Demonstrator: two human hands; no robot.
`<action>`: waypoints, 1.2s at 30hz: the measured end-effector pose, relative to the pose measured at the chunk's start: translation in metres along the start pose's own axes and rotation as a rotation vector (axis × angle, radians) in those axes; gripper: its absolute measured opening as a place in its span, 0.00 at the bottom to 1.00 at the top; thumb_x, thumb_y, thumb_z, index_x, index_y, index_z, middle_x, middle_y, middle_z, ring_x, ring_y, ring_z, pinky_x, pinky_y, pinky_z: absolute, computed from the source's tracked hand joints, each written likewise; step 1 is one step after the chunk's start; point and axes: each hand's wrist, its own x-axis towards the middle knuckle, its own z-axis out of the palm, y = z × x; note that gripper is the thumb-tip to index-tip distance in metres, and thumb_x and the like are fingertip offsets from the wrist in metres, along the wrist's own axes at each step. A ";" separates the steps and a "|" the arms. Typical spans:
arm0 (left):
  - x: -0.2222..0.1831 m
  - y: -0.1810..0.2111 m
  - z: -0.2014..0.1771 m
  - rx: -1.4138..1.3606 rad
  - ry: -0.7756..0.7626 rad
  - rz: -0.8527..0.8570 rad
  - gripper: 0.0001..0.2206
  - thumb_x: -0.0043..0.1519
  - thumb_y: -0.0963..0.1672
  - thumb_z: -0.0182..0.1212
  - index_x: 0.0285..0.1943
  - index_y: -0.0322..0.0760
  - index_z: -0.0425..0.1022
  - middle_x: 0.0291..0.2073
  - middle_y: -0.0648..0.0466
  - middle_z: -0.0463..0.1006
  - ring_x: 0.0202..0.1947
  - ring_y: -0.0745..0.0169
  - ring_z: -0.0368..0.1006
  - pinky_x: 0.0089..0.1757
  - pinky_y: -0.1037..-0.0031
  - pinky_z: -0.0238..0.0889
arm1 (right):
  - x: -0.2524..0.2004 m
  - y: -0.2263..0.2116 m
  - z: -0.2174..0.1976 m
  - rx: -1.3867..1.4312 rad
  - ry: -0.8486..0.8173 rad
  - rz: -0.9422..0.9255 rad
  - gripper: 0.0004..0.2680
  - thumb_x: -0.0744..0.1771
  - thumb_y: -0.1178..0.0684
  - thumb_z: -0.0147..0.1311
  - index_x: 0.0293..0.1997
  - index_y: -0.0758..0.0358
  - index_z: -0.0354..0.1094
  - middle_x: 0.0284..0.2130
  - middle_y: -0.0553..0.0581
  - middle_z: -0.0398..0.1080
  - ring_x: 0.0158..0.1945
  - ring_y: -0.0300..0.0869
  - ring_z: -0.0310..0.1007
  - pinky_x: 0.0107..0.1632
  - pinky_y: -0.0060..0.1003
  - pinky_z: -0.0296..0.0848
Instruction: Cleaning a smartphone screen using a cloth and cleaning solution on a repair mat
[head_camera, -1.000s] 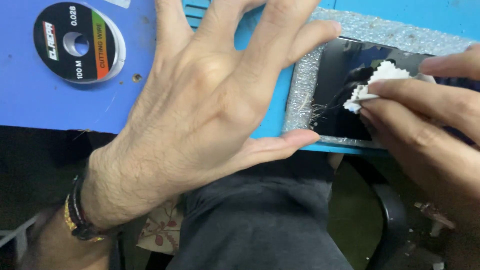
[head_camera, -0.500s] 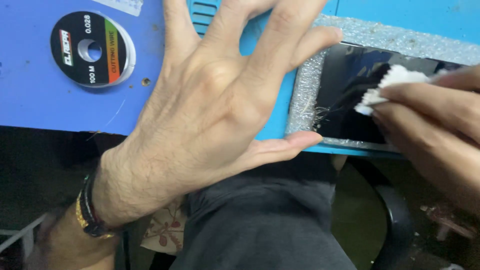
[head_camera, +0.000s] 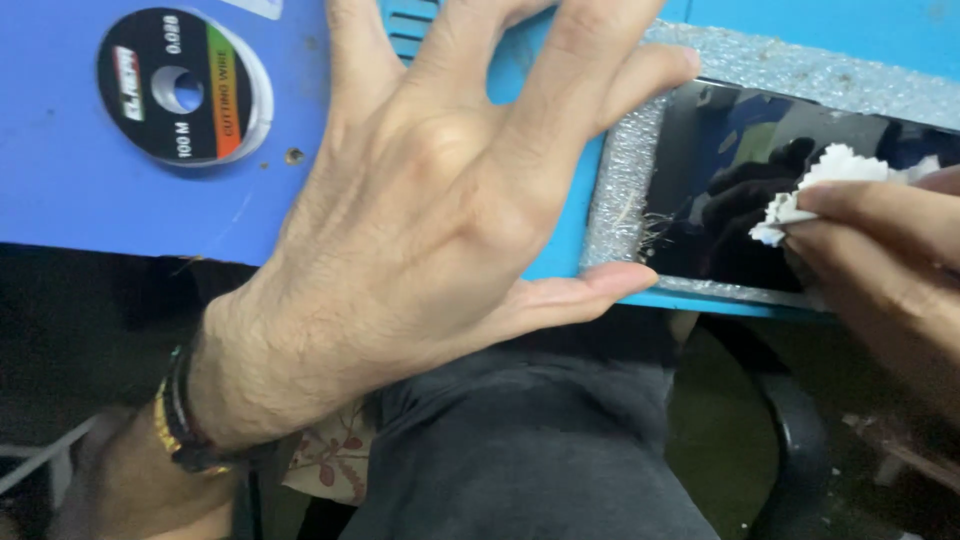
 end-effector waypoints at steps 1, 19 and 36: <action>0.000 -0.001 0.000 0.006 -0.004 0.001 0.48 0.66 0.69 0.90 0.81 0.36 0.83 0.77 0.52 0.53 0.72 0.49 0.67 0.63 0.27 0.51 | 0.004 -0.002 0.002 0.004 0.005 -0.001 0.12 0.71 0.62 0.58 0.62 0.73 0.72 0.61 0.69 0.75 0.52 0.65 0.73 0.60 0.57 0.74; 0.002 0.001 0.000 -0.004 -0.001 -0.001 0.48 0.65 0.70 0.90 0.80 0.38 0.83 0.77 0.53 0.53 0.72 0.49 0.66 0.63 0.28 0.51 | 0.027 -0.007 -0.003 -0.102 -0.096 0.035 0.10 0.71 0.57 0.55 0.60 0.64 0.74 0.62 0.59 0.76 0.55 0.58 0.74 0.58 0.47 0.74; -0.001 0.001 0.001 -0.004 0.012 0.010 0.48 0.64 0.70 0.89 0.80 0.39 0.82 0.77 0.54 0.53 0.72 0.50 0.66 0.63 0.29 0.52 | 0.013 -0.022 -0.013 0.263 -0.010 0.223 0.13 0.68 0.65 0.58 0.60 0.76 0.71 0.62 0.64 0.73 0.56 0.52 0.72 0.62 0.41 0.68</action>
